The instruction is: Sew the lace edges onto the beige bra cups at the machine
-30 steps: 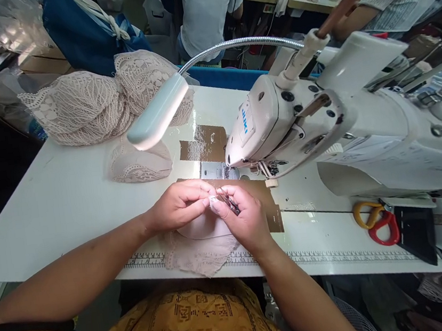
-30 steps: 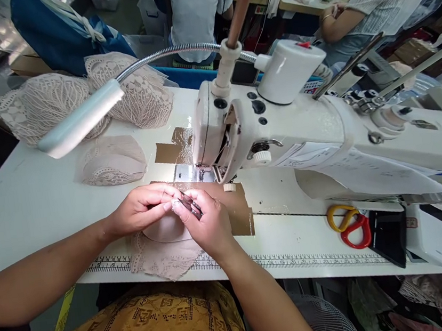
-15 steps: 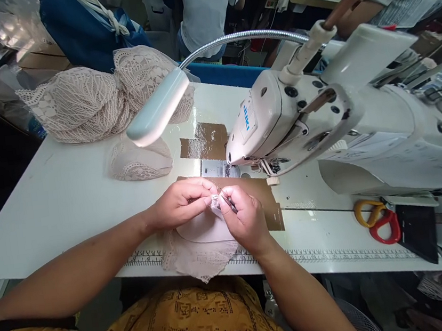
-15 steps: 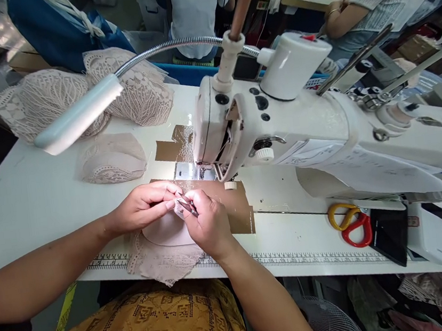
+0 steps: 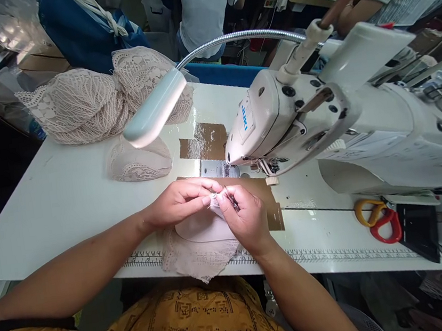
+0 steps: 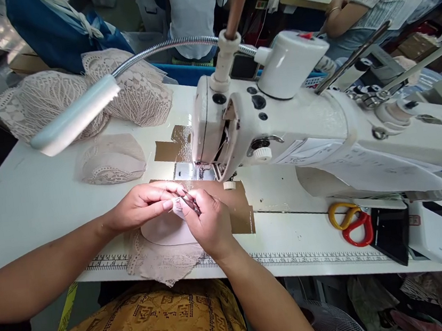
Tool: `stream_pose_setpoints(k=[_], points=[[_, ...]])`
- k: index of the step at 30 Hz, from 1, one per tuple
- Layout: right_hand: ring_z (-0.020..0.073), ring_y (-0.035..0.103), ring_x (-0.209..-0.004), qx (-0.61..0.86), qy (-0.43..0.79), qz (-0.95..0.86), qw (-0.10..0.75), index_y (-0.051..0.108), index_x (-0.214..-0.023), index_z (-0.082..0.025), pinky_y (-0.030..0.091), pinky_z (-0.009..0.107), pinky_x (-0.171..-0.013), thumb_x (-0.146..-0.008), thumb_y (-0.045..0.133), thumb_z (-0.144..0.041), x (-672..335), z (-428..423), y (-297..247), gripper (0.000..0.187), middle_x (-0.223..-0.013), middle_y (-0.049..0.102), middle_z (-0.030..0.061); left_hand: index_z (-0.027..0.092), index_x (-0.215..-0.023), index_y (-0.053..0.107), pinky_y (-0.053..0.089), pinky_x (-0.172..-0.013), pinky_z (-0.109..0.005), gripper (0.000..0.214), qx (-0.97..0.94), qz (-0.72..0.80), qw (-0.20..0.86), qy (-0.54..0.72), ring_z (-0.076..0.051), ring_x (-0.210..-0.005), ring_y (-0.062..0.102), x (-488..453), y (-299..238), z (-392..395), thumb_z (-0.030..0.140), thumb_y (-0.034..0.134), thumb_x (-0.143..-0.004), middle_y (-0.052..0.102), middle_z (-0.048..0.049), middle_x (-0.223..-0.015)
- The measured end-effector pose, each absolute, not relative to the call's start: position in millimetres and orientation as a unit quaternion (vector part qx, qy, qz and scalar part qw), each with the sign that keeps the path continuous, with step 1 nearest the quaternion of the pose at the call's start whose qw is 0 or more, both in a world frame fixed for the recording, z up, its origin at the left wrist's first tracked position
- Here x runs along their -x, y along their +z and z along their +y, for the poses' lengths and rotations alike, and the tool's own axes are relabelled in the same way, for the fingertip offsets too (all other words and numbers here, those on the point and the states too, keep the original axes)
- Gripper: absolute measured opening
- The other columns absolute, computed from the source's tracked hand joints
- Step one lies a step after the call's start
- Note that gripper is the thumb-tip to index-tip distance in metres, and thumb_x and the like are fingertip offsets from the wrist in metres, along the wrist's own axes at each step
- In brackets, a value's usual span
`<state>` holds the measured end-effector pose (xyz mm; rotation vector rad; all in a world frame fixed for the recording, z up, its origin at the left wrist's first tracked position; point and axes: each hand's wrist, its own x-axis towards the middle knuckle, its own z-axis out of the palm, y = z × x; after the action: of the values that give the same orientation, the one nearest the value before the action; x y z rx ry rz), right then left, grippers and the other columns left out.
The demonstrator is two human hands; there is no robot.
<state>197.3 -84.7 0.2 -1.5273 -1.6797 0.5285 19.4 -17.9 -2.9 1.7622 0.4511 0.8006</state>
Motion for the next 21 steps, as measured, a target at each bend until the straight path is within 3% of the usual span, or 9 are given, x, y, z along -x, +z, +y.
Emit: stream_pose_setpoints(k=[5, 12, 21], points=[[0.0106, 0.053, -0.055, 0.625, 0.205, -0.644, 0.391, 0.058, -0.079, -0.021, 0.042, 0.022, -0.053, -0.085, 0.060, -0.035, -200.3, -85.6, 2.0, 0.015, -0.065, 0.060, -0.0031, 0.014, -0.091, 0.073, 0.054, -0.089, -0.032, 0.022, -0.738, 0.187, 0.565, 0.318, -0.018, -0.093, 0.066, -19.7, 1.7, -18.3, 0.020, 0.052, -0.094, 0.070, -0.0107, -0.097], [0.0155, 0.067, -0.079, 0.545, 0.186, -0.703, 0.417, 0.060, -0.120, -0.020, 0.055, 0.027, -0.072, -0.092, 0.050, -0.033, -205.0, -88.0, -1.5, 0.032, -0.098, 0.073, 0.0058, 0.014, -0.086, 0.072, 0.053, -0.085, -0.029, 0.022, -0.746, 0.220, 0.519, 0.354, -0.017, -0.090, 0.065, -17.1, 2.8, -18.6, 0.017, 0.052, -0.093, 0.070, -0.0096, -0.095], [0.0142, 0.061, -0.063, 0.550, 0.077, -0.734, 0.391, 0.067, -0.119, -0.017, 0.052, 0.027, -0.060, -0.091, 0.058, -0.029, -203.2, -86.0, -9.3, 0.033, -0.074, 0.068, 0.0039, 0.014, -0.083, 0.072, 0.054, -0.082, -0.031, 0.021, -0.759, 0.234, 0.473, 0.382, -0.017, -0.088, 0.065, -17.8, 4.0, -20.1, 0.018, 0.053, -0.092, 0.070, -0.0099, -0.092]])
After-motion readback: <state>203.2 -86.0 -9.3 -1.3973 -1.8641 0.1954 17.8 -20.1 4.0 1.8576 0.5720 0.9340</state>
